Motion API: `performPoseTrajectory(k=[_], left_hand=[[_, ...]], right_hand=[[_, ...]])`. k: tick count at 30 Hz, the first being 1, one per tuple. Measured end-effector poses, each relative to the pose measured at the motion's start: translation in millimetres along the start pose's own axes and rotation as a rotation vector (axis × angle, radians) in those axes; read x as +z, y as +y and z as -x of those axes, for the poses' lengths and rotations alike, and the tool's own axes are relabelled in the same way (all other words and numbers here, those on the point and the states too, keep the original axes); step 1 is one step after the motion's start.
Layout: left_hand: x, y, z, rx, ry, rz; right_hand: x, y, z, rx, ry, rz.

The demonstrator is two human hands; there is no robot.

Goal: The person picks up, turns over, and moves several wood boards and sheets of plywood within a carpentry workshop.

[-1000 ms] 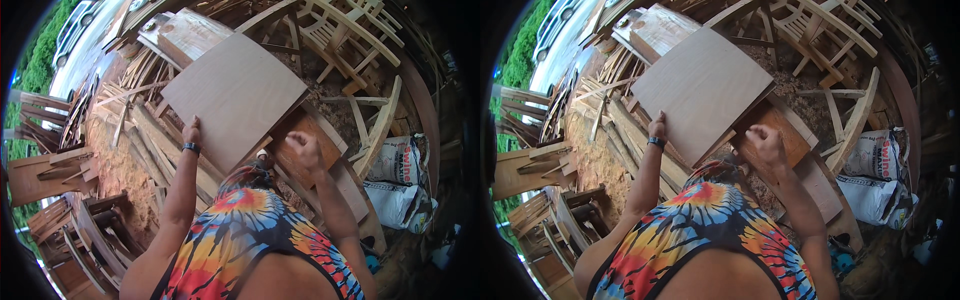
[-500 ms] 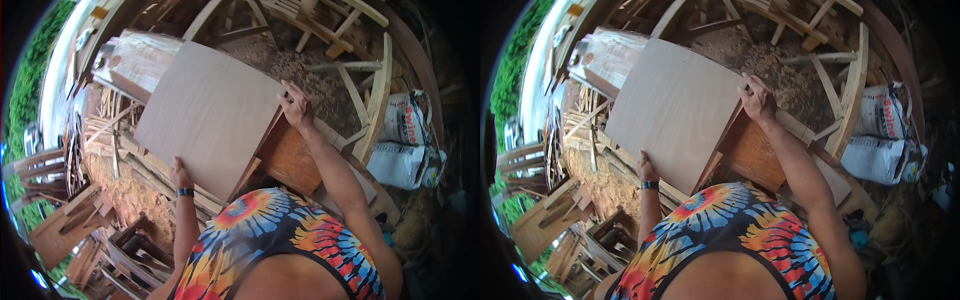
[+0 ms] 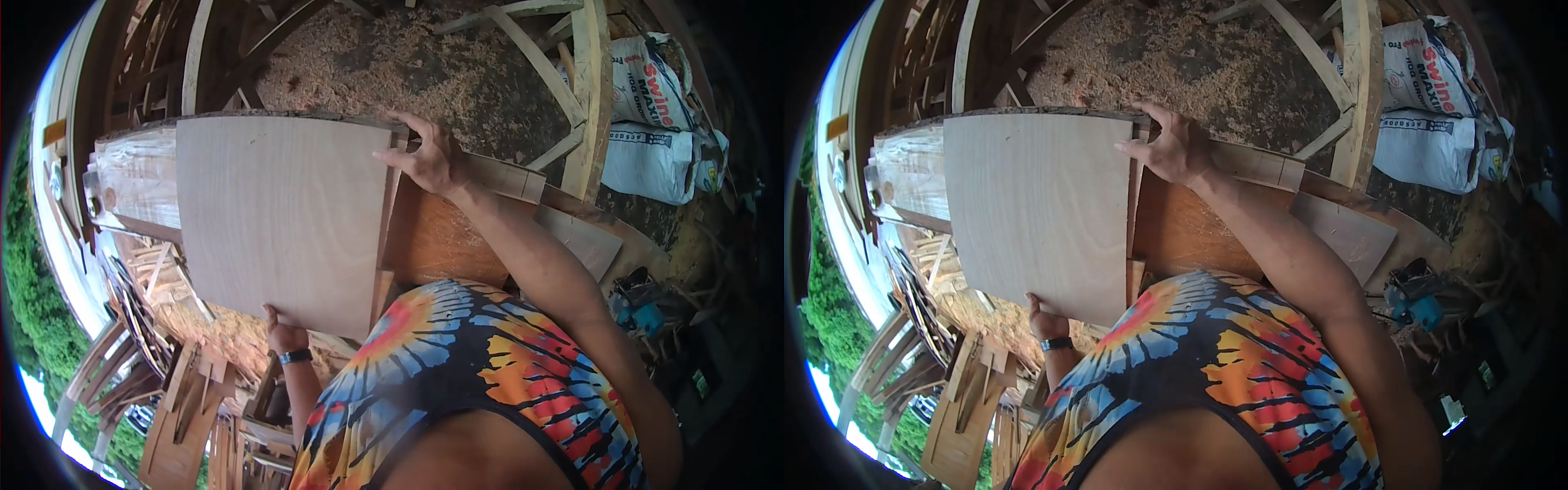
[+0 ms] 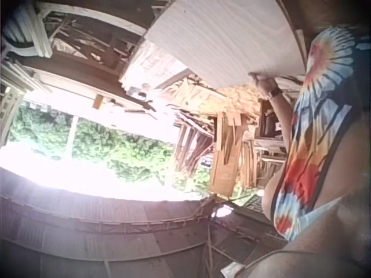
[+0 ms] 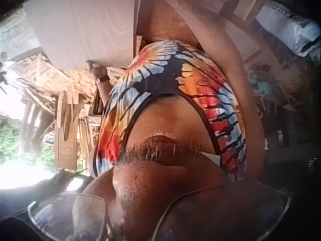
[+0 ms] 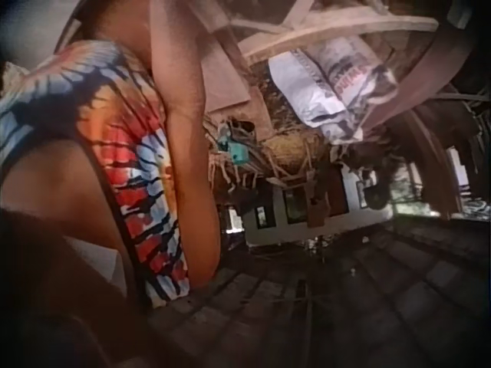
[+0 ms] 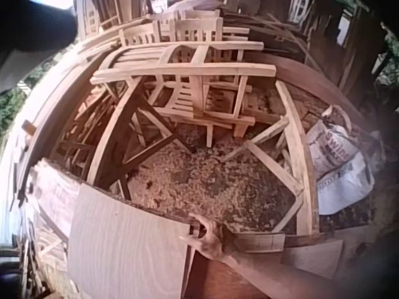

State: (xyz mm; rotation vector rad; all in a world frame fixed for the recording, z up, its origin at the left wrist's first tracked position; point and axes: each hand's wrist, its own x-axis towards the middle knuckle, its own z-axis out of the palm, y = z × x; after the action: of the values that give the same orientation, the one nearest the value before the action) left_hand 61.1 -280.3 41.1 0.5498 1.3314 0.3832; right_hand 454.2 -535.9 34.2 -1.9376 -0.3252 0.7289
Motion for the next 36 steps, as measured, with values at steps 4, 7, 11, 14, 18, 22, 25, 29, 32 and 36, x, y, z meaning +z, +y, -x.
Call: performPoseTrajectory(k=[4,7,11,14,18,22,25,29,32,36], left_hand=[[5,4,-1,0.018,0.04,-0.017],[5,4,0,-0.025,0.075,-0.001],[3,4,2,-0.026,0.109,-0.027],[3,5,2,-0.03,0.108,-0.058],[8,7,3,-0.096,0.123,-0.06],[10,9,7,-0.171,0.113,-0.038],[13,8,9,-0.178,0.087,-0.016],[23,7,10,-0.098,0.126,-0.043],[21,7,9,-0.098,0.128,-0.055],[18,6,10,-0.076,0.137,-0.083]], right_hand=[[12,5,0,-0.111,0.147,0.186],[17,9,-2,-0.156,0.201,0.173],[13,7,0,-0.146,0.176,0.228],[7,4,0,-0.115,0.159,0.176],[9,12,-3,-0.13,0.189,0.204],[7,9,-5,-0.142,0.181,0.165],[9,10,-5,-0.128,0.177,0.175],[6,8,-6,-0.116,0.165,0.158],[7,9,-6,-0.106,0.179,0.148],[6,8,-5,-0.061,0.106,0.137]])
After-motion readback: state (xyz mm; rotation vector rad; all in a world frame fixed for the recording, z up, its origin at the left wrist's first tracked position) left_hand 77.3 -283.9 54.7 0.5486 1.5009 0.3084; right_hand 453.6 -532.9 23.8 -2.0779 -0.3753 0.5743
